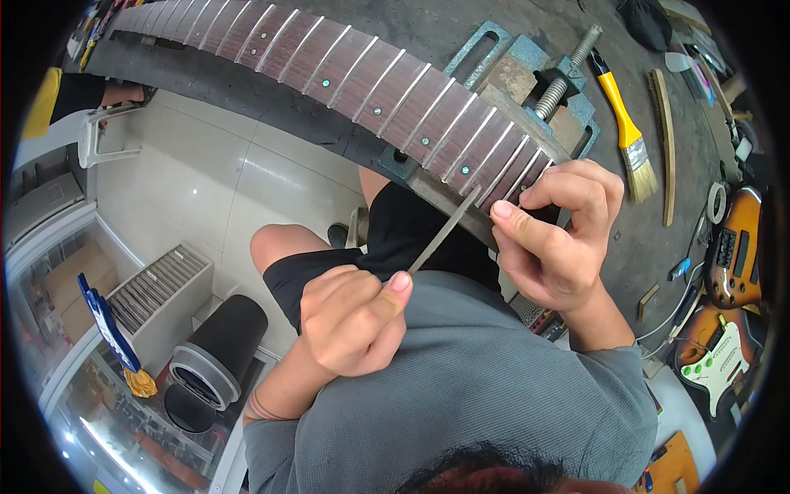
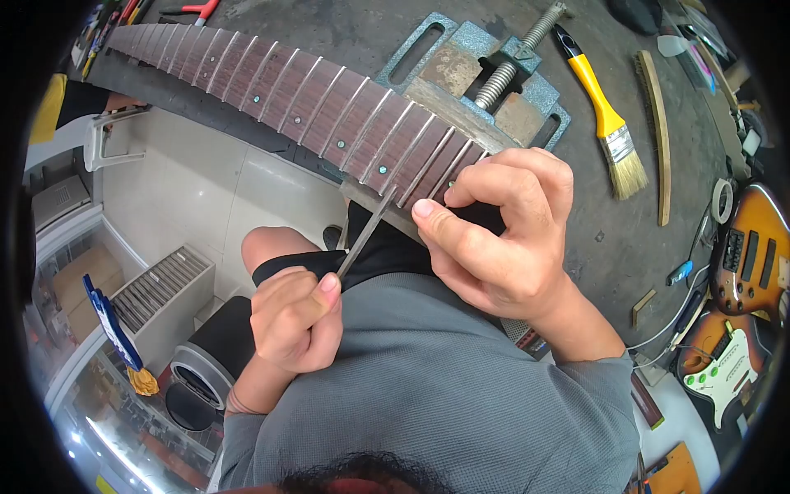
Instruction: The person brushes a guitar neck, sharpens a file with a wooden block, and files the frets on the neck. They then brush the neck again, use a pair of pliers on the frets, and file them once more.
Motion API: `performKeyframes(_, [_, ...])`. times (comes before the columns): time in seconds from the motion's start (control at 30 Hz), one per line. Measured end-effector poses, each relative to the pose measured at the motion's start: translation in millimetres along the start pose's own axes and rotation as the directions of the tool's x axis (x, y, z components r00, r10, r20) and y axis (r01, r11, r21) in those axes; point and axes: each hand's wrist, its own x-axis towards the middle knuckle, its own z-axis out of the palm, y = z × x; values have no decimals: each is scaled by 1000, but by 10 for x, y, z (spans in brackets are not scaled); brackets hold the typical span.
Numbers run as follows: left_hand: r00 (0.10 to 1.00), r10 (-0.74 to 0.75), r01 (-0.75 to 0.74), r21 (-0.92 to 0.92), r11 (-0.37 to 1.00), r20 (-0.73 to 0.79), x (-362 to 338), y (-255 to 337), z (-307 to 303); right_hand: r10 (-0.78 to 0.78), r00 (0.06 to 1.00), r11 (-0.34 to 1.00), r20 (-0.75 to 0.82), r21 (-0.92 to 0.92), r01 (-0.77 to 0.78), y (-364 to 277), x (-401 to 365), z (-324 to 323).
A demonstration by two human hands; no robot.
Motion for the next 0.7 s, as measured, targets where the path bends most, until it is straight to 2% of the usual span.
performKeyframes(0.17, [1000,3,-4,25,1000,30,15,-19,24,8,1000,1000,7,-2,-8,-1,-4,-11])
performKeyframes(0.3, [997,-3,-4,103,995,71,482,13,128,7,999,1000,34,-23,-6,-21,12,-46])
performKeyframes(0.43, [1000,-11,9,48,999,26,351,-41,170,0,1000,1000,10,-14,0,1,18,-19])
performKeyframes(0.57, [997,-38,37,24,999,69,3,16,-32,7,1000,1000,17,-6,-7,-2,5,-25])
performKeyframes(0.63, [998,-30,27,67,997,49,236,-7,99,5,1000,1000,15,-14,-4,3,-1,-19])
performKeyframes(0.7, [993,-9,0,78,997,115,370,-139,174,3,1000,1000,9,-19,-3,-13,-10,-5])
